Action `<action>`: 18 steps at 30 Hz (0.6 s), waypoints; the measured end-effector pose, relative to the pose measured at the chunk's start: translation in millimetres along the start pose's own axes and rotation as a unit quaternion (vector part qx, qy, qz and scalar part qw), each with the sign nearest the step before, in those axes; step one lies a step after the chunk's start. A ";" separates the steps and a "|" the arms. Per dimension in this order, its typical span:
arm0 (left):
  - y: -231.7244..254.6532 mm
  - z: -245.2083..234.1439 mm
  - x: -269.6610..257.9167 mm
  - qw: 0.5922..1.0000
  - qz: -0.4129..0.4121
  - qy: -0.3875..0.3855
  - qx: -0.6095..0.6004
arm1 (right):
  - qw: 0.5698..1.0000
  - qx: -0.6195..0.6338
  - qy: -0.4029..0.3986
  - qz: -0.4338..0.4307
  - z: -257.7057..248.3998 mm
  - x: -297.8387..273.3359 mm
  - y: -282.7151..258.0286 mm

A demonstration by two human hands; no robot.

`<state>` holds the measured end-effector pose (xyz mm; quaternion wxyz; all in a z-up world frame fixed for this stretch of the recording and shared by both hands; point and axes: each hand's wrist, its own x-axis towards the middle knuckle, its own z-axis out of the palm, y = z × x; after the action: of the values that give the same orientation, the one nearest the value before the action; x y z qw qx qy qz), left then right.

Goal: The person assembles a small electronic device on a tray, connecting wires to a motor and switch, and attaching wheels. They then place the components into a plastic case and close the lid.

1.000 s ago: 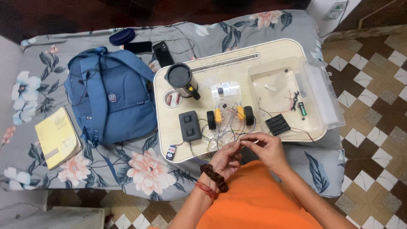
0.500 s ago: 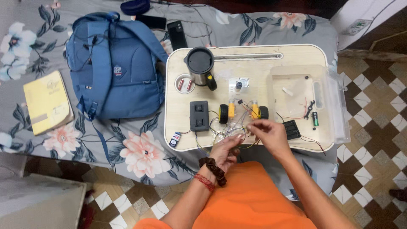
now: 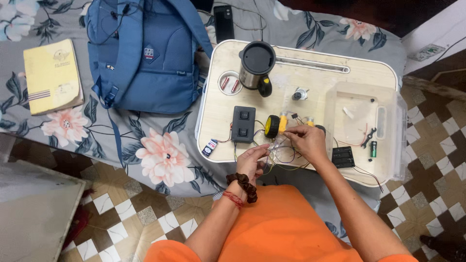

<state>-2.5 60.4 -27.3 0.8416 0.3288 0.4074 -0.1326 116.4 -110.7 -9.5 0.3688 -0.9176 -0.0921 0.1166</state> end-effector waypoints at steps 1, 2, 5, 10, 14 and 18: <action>-0.1 -1.3 1.1 1.000 0.000 -0.002 -0.005 | 1.000 -0.007 -0.001 0.006 -0.3 0.2 -1.3; -0.1 -2.7 2.8 1.000 -0.001 -0.005 -0.010 | 1.000 -0.013 -0.002 0.011 -0.7 0.2 -2.6; -1.5 -6.0 7.4 1.000 0.002 -0.005 -0.015 | 1.000 -0.027 0.010 0.000 0.7 -0.6 -6.7; -2.2 -5.8 7.5 1.000 0.008 -0.003 0.002 | 0.998 -0.048 0.019 -0.028 1.4 -4.7 -11.2; -1.3 -6.0 10.0 1.000 0.012 -0.001 0.016 | 0.997 -0.052 0.018 -0.056 -0.3 -5.4 -10.6; -3.6 -8.1 13.6 1.000 0.010 -0.004 0.017 | 0.999 -0.031 0.015 -0.016 -4.3 -5.9 -8.6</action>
<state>-0.5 63.7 -43.1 0.8387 0.3465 0.3988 -0.1320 111.3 -109.0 0.4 0.3432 -0.9286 -0.1049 0.0942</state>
